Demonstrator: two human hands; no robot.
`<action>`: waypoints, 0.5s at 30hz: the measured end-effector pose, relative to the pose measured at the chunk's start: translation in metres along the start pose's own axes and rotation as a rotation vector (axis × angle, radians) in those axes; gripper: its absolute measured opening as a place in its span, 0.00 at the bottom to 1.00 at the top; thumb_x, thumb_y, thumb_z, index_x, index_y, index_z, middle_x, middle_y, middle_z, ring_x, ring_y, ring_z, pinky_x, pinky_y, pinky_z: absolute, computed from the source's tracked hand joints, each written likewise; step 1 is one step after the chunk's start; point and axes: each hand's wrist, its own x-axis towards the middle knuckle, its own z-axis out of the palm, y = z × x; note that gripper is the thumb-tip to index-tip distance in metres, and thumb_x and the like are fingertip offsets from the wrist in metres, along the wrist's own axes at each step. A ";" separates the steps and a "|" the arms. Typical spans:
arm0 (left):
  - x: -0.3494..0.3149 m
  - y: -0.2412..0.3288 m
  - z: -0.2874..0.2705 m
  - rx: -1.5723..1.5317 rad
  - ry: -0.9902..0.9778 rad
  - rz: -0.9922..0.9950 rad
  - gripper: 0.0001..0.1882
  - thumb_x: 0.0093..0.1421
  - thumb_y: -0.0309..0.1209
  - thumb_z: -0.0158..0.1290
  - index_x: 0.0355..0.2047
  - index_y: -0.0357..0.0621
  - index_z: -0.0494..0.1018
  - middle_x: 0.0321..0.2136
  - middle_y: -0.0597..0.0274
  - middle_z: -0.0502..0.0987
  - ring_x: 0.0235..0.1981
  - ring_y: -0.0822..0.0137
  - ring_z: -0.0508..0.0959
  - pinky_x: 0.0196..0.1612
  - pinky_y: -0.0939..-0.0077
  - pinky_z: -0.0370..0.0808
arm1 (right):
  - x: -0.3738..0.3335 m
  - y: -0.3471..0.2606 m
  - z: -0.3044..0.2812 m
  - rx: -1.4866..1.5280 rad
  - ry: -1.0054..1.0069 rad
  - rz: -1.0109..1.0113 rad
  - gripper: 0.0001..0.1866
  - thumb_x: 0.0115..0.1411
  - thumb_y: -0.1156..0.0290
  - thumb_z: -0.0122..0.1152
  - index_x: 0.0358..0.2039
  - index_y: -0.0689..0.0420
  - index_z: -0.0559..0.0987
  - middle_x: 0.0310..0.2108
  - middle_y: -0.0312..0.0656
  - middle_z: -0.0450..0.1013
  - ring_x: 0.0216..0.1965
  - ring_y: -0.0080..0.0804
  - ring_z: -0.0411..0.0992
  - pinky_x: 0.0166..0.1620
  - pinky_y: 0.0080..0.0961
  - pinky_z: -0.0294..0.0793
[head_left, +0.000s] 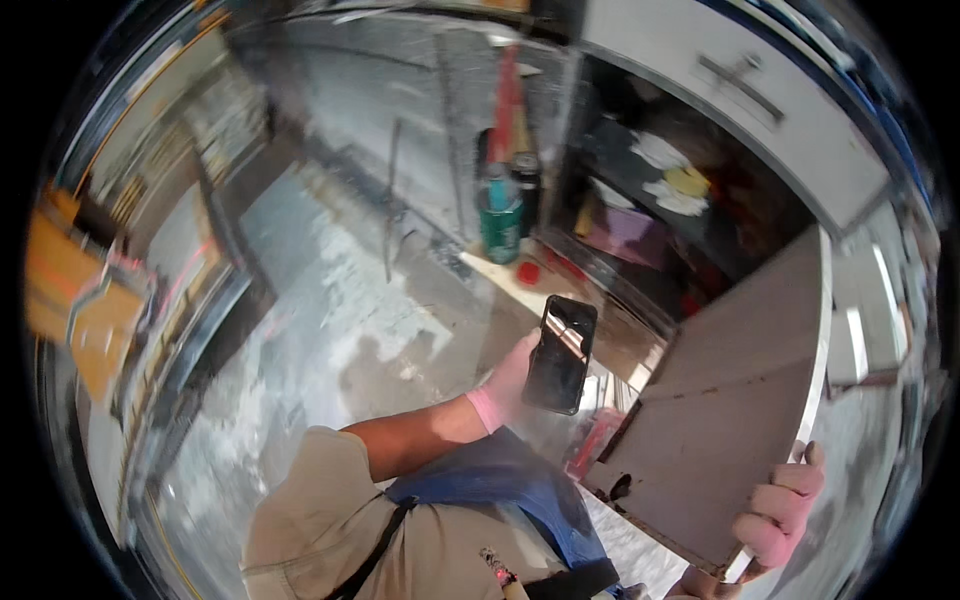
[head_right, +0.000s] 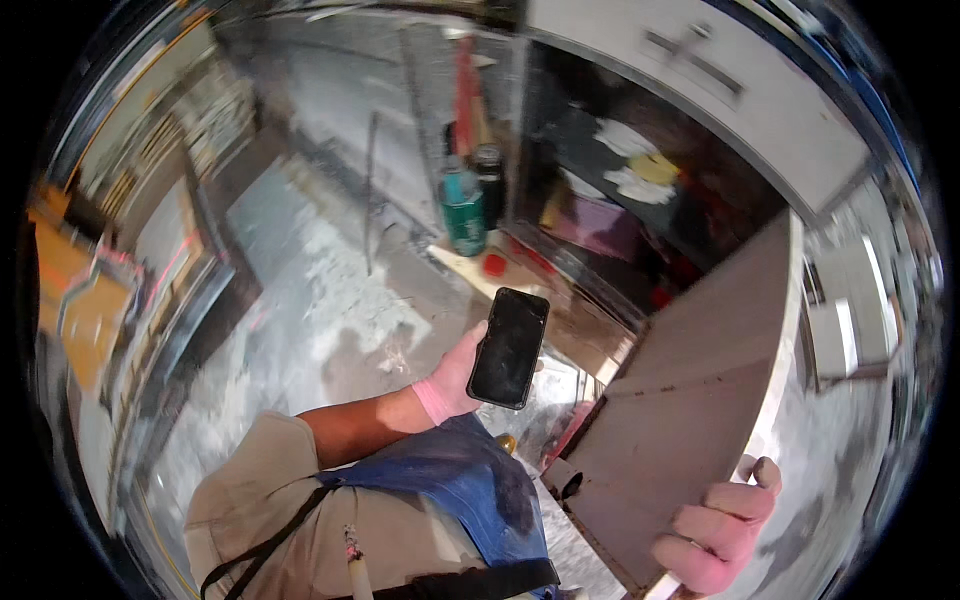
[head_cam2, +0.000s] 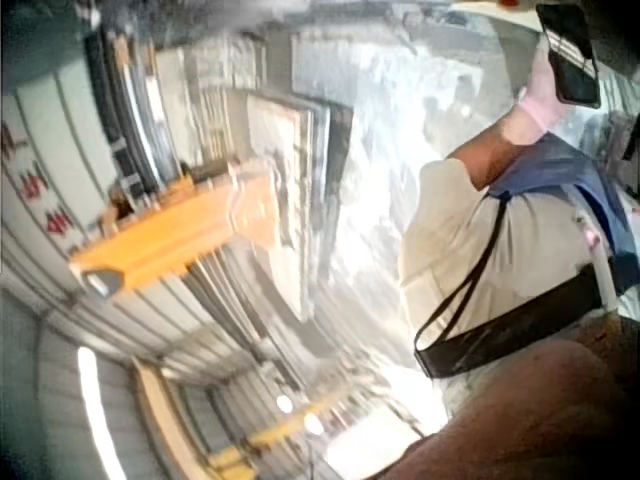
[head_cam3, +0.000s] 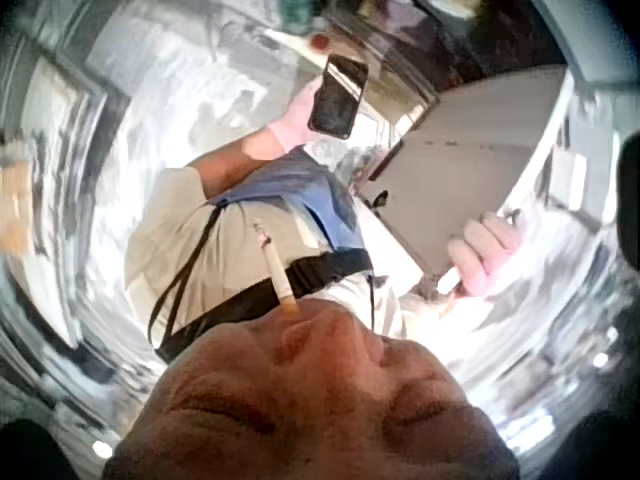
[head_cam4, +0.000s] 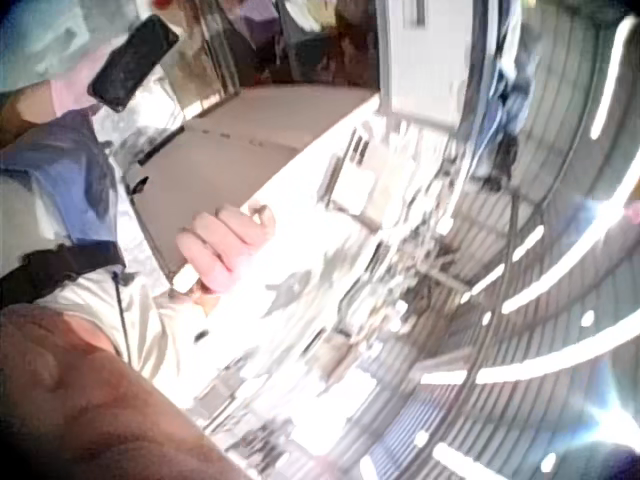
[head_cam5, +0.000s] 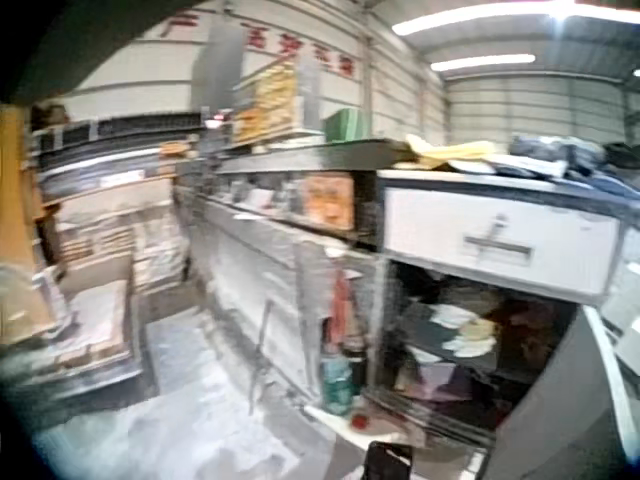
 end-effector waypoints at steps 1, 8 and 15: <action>0.012 0.003 0.003 0.059 -0.023 -0.049 0.24 0.74 0.47 0.34 0.56 0.44 0.70 0.46 0.55 0.79 0.44 0.58 0.81 0.49 0.62 0.80 | -0.022 0.008 -0.015 -0.044 0.011 0.033 0.27 0.53 0.37 0.51 0.22 0.50 0.69 0.28 0.36 0.64 0.34 0.38 0.59 0.54 0.57 0.59; 0.109 0.020 -0.023 0.240 -0.094 -0.204 0.27 0.74 0.51 0.33 0.57 0.45 0.69 0.48 0.57 0.78 0.48 0.62 0.79 0.54 0.62 0.76 | -0.100 -0.019 -0.037 -0.014 0.293 0.393 0.33 0.52 0.46 0.50 0.50 0.60 0.72 0.51 0.58 0.64 0.50 0.51 0.62 0.52 0.49 0.64; 0.225 0.012 -0.026 0.222 -0.049 -0.237 0.23 0.75 0.46 0.34 0.56 0.44 0.69 0.53 0.58 0.76 0.52 0.58 0.77 0.59 0.60 0.72 | -0.133 -0.042 -0.016 -0.366 0.852 0.854 0.41 0.63 0.44 0.46 0.62 0.69 0.67 0.60 0.56 0.64 0.61 0.49 0.65 0.60 0.45 0.69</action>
